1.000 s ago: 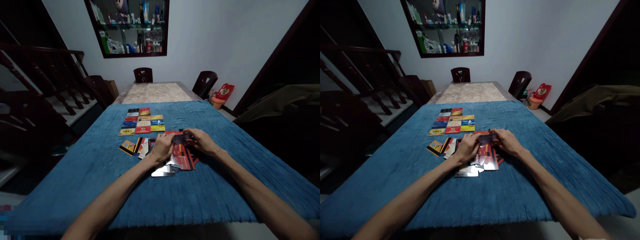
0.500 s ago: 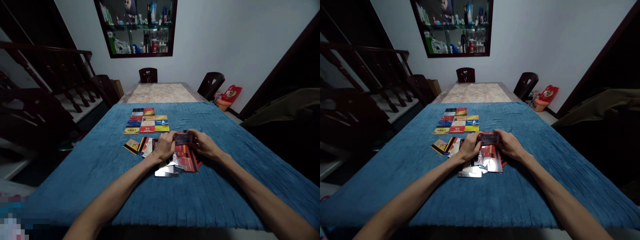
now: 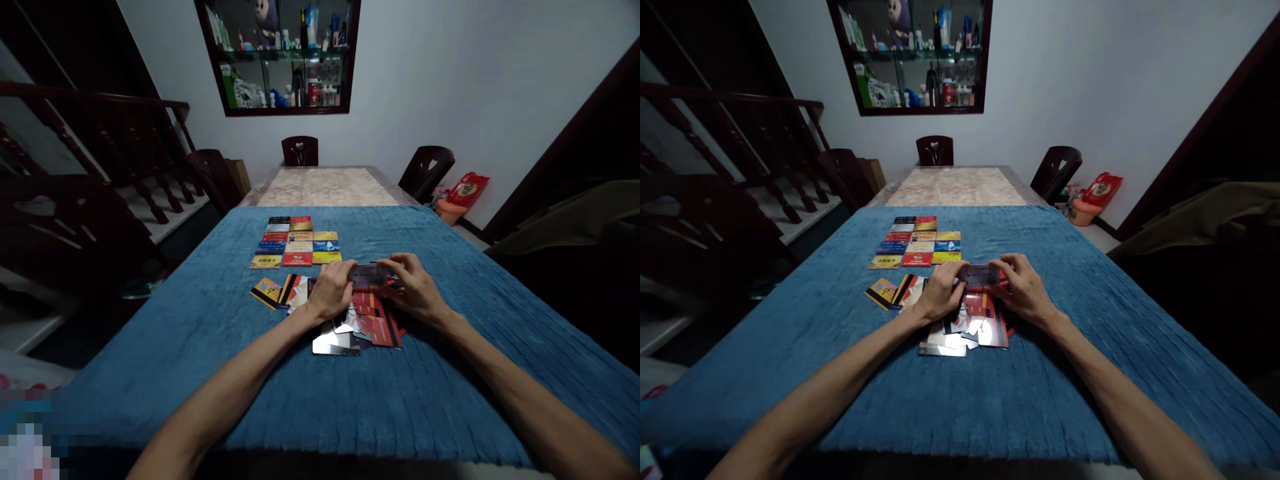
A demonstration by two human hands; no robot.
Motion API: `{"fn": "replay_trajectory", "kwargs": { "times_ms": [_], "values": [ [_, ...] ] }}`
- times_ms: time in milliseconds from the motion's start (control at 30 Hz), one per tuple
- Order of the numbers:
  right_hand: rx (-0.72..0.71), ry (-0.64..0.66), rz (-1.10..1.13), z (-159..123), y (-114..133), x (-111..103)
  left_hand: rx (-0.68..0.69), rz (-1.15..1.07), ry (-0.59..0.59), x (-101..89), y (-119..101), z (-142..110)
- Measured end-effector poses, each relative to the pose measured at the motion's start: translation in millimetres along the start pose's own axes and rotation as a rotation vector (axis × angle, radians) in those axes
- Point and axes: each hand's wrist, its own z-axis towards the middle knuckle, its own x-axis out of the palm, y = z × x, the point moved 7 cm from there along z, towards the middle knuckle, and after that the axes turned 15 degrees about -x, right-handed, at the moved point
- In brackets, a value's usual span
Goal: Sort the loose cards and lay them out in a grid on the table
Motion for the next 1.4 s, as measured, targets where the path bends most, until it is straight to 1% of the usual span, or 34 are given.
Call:
{"fn": "replay_trajectory", "kwargs": {
  "times_ms": [100,233,433,633,733,867,1033,1200,1400],
  "values": [
    [-0.002,-0.009,-0.024,2.7,4.2,-3.9,0.024,0.078,-0.005,-2.8,-2.5,-1.0],
    [0.020,0.016,-0.008,4.8,5.8,-5.0,0.063,0.172,-0.024,-6.9,-3.7,-1.8],
    [-0.020,0.035,-0.012,5.0,7.2,-6.0,0.158,0.267,-0.027,-7.8,-5.2,-2.0],
    [-0.026,0.059,-0.005,5.1,5.1,-0.1,0.239,0.385,-0.034,-11.2,-5.5,1.0],
    [-0.041,0.076,0.019,9.0,4.6,6.7,0.266,0.416,-0.027,-16.2,-0.6,3.7],
    [-0.107,0.123,0.038,25.0,8.0,17.0,0.259,0.453,-0.007,-25.1,15.0,9.8],
    [-0.136,0.178,0.093,60.6,7.1,35.1,0.208,0.455,-0.003,-46.1,40.9,19.8],
    [-0.170,0.190,0.131,101.2,1.2,65.1,0.139,0.495,-0.016,-71.3,71.1,32.0],
    [-0.172,0.214,0.165,150.2,-3.5,103.4,0.023,0.485,0.006,-96.9,116.4,52.4]
  ]
}}
